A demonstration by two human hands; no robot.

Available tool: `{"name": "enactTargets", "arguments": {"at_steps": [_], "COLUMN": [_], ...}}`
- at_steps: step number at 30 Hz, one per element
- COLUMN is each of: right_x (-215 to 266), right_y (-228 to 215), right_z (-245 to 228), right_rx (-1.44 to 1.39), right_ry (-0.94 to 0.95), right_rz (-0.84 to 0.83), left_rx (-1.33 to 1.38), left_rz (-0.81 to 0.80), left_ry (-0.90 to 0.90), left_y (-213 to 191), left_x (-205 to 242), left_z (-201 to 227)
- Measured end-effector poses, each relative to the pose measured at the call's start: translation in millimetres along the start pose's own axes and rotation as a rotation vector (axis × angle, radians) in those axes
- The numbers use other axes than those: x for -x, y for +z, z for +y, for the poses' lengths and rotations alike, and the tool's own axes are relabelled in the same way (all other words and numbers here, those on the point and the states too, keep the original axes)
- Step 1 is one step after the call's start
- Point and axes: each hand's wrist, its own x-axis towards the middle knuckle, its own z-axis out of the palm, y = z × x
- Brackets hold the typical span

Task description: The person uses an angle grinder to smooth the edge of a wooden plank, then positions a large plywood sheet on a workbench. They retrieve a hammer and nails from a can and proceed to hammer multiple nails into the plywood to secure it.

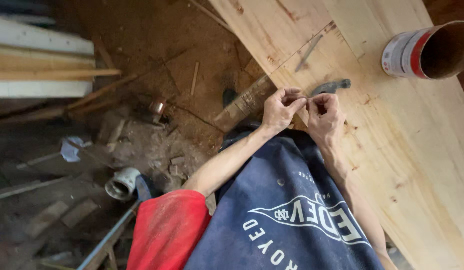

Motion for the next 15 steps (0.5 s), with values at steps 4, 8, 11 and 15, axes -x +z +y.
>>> {"name": "enactTargets", "arguments": {"at_steps": [4,8,11,15], "right_x": [5,18,23,28], "right_y": [-19,-56,-69,-67], "right_z": [21,46,63,77], "right_rx": [0.059,0.362,0.453,0.509], "right_ry": [-0.088,-0.100,-0.007,0.004], "right_rz": [-0.020,-0.087,-0.172,-0.219], "left_rx": [-0.149,-0.279,-0.448,-0.641], "left_rz": [0.176,0.402,0.373,0.316], "left_ry": [0.098,0.314,0.343,0.384], "left_y": [3,-34,-54,-48], "left_x": [-2,-47,-75,-93], "left_z": [1,18,28,38]}}
